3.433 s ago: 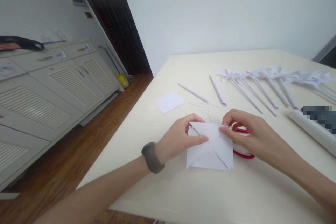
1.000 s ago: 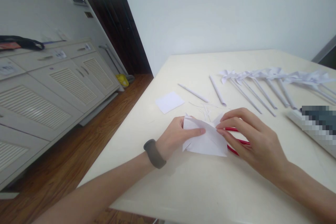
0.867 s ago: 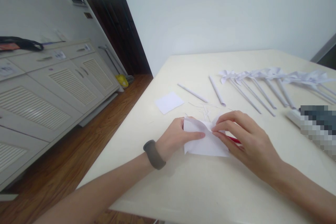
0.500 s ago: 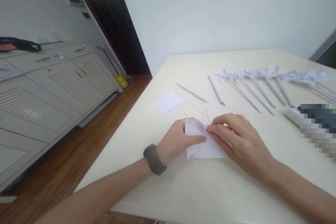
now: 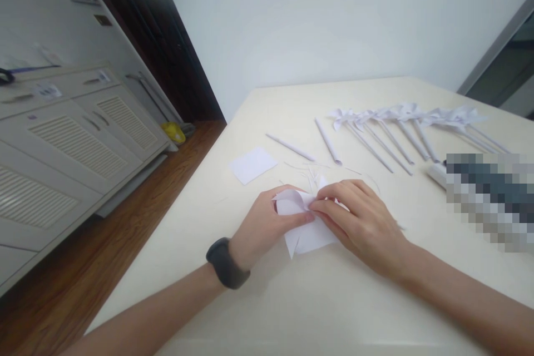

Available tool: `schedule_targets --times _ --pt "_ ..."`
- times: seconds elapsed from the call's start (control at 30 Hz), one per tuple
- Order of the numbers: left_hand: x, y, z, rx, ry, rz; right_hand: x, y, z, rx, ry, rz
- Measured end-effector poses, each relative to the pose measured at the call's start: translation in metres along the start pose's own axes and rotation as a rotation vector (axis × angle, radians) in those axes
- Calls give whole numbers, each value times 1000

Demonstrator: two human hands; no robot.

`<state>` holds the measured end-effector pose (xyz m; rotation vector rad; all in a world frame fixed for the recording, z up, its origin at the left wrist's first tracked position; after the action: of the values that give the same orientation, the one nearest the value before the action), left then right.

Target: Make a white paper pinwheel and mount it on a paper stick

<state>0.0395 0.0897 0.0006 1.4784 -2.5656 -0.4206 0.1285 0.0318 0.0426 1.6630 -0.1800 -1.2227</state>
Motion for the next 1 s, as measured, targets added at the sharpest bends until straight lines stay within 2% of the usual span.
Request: schedule_targets --times 0.13,0.27,0.57,0.73,0.87,1.0 --pt "0 0 4 60 47 15 0 1 3 35 39 -17" --pt "0 5 7 121 63 -34 0 1 3 54 56 -23" --pt "-1 7 12 169 78 -62 -1 2 -3 -71 1 28" --pt "-1 8 12 129 72 -77 0 6 -17 -163 -165 14" --pt "0 8 11 93 82 -82 2 0 -30 -250 -357 67" --pt "1 8 10 54 86 -65 5 -7 -35 -333 -459 113"
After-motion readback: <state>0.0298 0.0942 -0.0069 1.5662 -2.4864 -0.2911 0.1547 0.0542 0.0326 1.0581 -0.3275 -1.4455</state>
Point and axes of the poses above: each hand's wrist, its own x-axis away from the middle knuckle, its own y-axis out of the back of the hand, z = x × y, the point moved 9 cm from there along -x, towards the middle knuckle, and after that the axes turned 2 degrees about -y, right-handed, at the moved point
